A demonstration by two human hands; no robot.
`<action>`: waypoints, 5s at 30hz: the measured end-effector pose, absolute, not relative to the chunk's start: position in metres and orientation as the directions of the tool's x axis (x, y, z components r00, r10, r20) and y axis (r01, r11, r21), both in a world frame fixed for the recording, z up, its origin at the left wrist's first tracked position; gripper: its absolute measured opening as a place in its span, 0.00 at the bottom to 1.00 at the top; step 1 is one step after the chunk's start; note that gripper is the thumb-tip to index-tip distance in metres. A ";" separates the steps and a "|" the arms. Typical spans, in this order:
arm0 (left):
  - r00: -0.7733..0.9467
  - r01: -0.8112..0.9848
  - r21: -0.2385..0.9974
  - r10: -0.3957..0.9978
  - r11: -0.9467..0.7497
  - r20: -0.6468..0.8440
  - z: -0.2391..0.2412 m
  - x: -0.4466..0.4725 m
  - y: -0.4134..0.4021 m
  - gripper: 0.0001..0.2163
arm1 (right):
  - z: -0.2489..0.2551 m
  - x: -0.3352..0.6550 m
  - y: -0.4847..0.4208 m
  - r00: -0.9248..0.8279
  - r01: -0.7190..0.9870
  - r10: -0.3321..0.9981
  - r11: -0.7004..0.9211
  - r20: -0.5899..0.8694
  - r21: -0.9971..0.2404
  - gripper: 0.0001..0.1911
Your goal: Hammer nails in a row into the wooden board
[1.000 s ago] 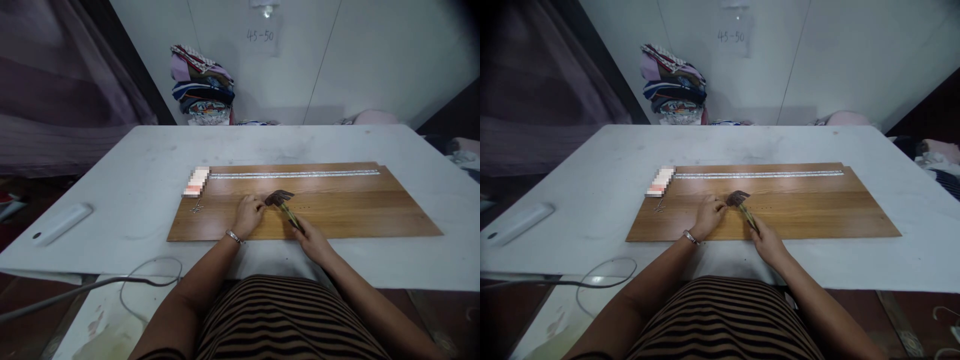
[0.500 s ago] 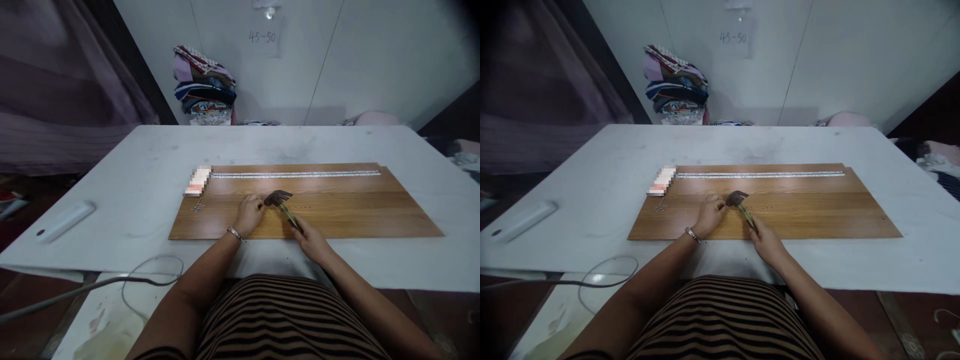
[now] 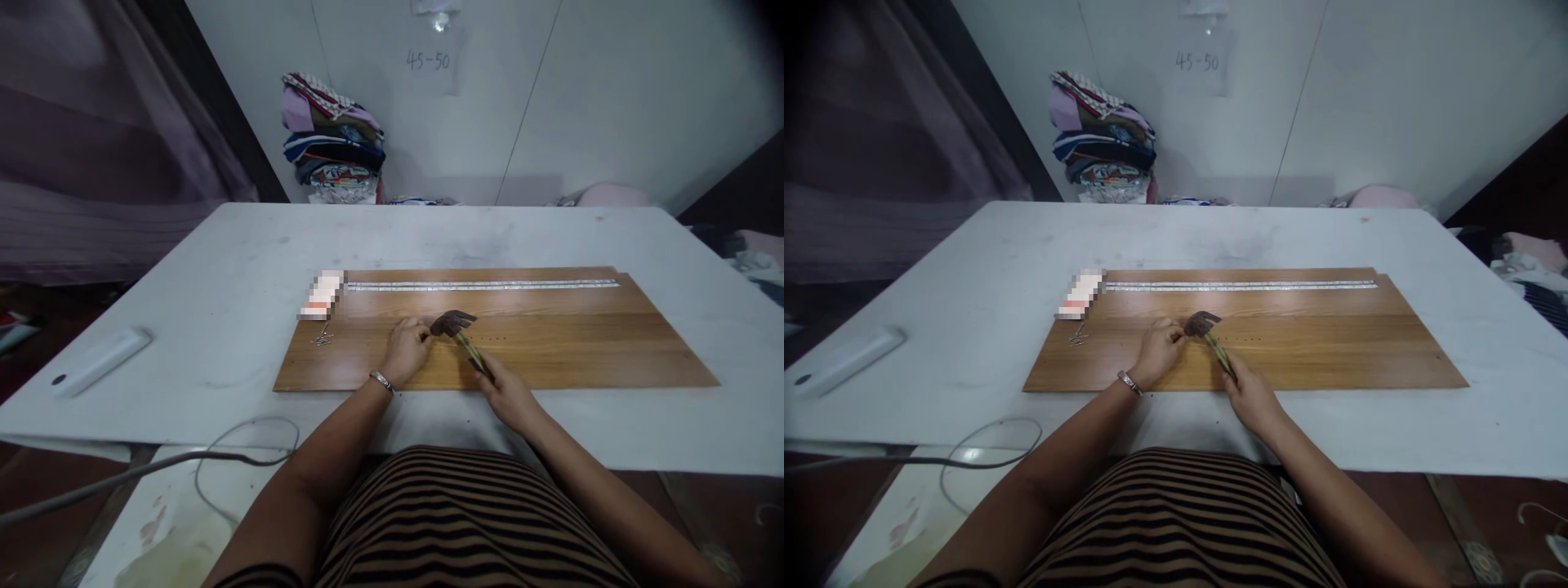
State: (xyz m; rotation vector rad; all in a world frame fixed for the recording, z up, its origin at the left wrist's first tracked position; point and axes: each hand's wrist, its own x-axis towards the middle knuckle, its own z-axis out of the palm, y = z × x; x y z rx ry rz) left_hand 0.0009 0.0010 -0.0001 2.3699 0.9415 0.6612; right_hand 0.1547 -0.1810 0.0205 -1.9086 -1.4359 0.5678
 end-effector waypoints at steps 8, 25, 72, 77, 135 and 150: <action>0.644 0.484 0.600 0.723 -0.637 0.248 0.000 0.001 0.001 0.06 | 0.025 0.153 -0.183 0.299 0.659 0.953 -0.172 0.045 -0.732 0.26; 0.639 0.488 0.587 0.722 -0.646 0.264 0.000 0.001 0.002 0.06 | 0.023 0.154 -0.182 0.280 0.661 0.959 -0.154 0.050 -0.734 0.27; 0.635 0.506 0.590 0.734 -0.629 0.239 -0.003 0.001 0.003 0.06 | 0.026 0.154 -0.180 0.276 0.683 0.961 -0.184 0.017 -0.707 0.27; 0.637 0.485 0.592 0.724 -0.643 0.265 -0.001 0.000 0.002 0.06 | 0.026 0.154 -0.179 0.266 0.678 0.964 -0.180 0.010 -0.712 0.27; 0.633 0.500 0.591 0.733 -0.633 0.249 -0.001 0.000 0.003 0.07 | 0.026 0.156 -0.177 0.256 0.685 0.967 -0.184 -0.003 -0.705 0.27; 0.635 0.489 0.605 0.732 -0.628 0.246 -0.001 0.000 0.002 0.07 | 0.026 0.155 -0.177 0.271 0.680 0.963 -0.180 0.016 -0.710 0.28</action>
